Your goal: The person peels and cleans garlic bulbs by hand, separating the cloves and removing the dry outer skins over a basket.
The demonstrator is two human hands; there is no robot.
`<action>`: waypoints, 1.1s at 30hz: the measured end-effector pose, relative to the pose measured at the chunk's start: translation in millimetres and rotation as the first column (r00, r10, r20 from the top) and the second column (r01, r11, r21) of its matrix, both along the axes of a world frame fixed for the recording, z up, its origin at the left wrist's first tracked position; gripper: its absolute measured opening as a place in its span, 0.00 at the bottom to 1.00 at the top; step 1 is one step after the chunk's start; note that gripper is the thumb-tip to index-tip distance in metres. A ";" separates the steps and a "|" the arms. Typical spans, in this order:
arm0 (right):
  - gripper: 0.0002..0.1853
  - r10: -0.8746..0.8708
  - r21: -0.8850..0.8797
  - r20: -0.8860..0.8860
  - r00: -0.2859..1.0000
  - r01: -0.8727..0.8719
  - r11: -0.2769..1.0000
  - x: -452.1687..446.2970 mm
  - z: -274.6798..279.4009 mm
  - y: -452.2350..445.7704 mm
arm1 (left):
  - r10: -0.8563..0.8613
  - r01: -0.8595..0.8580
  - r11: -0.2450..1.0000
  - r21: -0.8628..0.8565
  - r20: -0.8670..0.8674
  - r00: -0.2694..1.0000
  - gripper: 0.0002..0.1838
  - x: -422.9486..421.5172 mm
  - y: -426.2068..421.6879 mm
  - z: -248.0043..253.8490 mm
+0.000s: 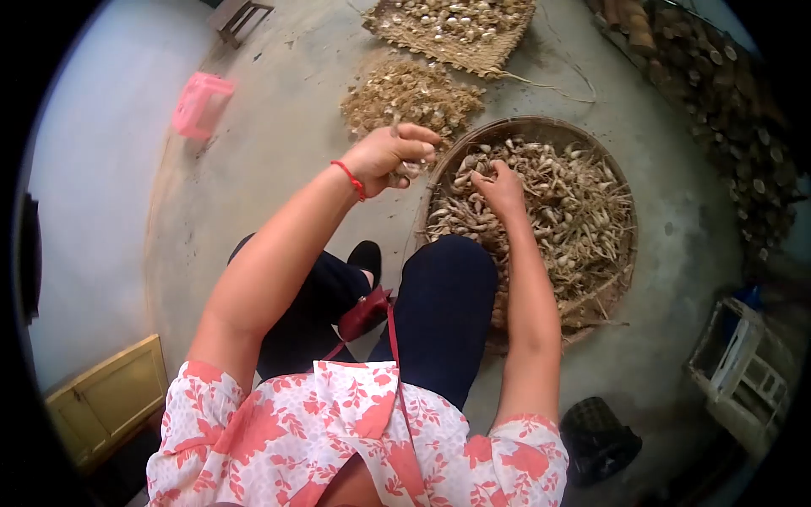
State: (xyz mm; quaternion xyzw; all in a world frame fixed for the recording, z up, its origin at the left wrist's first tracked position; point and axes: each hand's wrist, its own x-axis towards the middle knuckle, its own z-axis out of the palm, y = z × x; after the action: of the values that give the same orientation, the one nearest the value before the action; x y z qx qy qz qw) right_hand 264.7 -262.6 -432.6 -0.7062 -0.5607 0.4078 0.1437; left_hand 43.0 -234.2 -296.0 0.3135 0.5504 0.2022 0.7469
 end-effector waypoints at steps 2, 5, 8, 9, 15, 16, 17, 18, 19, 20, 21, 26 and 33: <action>0.21 -0.042 0.123 -0.154 0.987 0.061 0.991 6.0 34.3 -6.5 | -0.190 0.210 0.970 0.124 -0.159 0.969 0.19 22.9 0.4 -17.1; 0.23 0.142 0.479 0.097 0.985 -0.172 0.861 14.0 79.5 -16.6 | -0.221 0.284 0.937 0.205 -0.283 0.933 0.23 60.8 -4.2 -3.4; 0.21 0.258 0.508 0.011 0.966 -0.227 0.831 38.0 87.0 -22.2 | -0.392 0.409 0.901 0.146 -0.134 0.910 0.21 78.5 11.6 -7.1; 0.21 0.271 0.452 -0.108 0.957 -0.196 0.870 44.7 81.4 -25.5 | -0.428 0.444 0.887 0.128 -0.134 0.894 0.18 84.4 9.2 1.7; 0.26 -0.103 -0.014 -0.912 0.397 0.221 0.975 55.4 60.1 -47.1 | -0.449 0.445 0.893 0.060 0.115 0.886 0.15 102.4 0.5 -5.2; 0.27 -0.018 -0.018 -1.000 -0.001 0.131 0.991 52.5 65.1 -45.5 | -0.382 0.379 0.924 0.051 0.113 0.917 0.17 103.3 -1.6 -4.8; 0.29 -0.028 -0.020 -0.919 -0.392 -0.023 1.000 49.2 70.6 -44.0 | -0.369 0.374 0.927 -0.009 0.142 0.919 0.16 98.3 2.8 -3.6; 0.29 -0.023 -0.016 -0.921 -0.390 -0.021 1.000 47.3 76.9 -43.6 | -0.372 0.376 0.927 -0.003 0.142 0.917 0.16 94.4 5.7 -5.8; 0.28 -0.048 -0.077 -0.941 -0.334 0.073 0.994 45.4 81.4 -44.1 | -0.370 0.397 0.917 -0.024 0.317 0.873 0.16 90.9 8.1 -8.6; 0.28 -0.083 -0.134 -0.956 -0.282 0.168 0.977 43.6 83.7 -44.4 | -0.350 0.421 0.906 -0.043 0.482 0.803 0.16 88.2 9.2 -11.2; 0.28 -0.161 -0.190 -0.979 -0.128 0.261 0.947 38.9 85.1 -41.2 | -0.249 0.278 0.960 -0.021 0.387 0.888 0.17 94.6 4.3 -11.4; 0.30 -0.329 -0.095 -0.684 0.651 0.367 0.925 23.7 95.0 -34.8 | -0.290 0.296 0.955 -0.004 0.190 0.938 0.20 96.3 -0.6 4.1; 0.22 0.392 0.600 0.095 0.915 -0.367 0.711 31.8 105.0 -32.1 | -0.479 0.461 0.877 0.138 0.169 0.861 0.15 88.1 7.5 7.1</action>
State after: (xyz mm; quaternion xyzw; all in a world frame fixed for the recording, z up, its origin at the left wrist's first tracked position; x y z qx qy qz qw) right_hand 296.5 -294.7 -327.6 -0.4837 -0.7911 0.2412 0.2864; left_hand 131.1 -226.8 -288.9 0.4508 0.3706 0.0693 0.8091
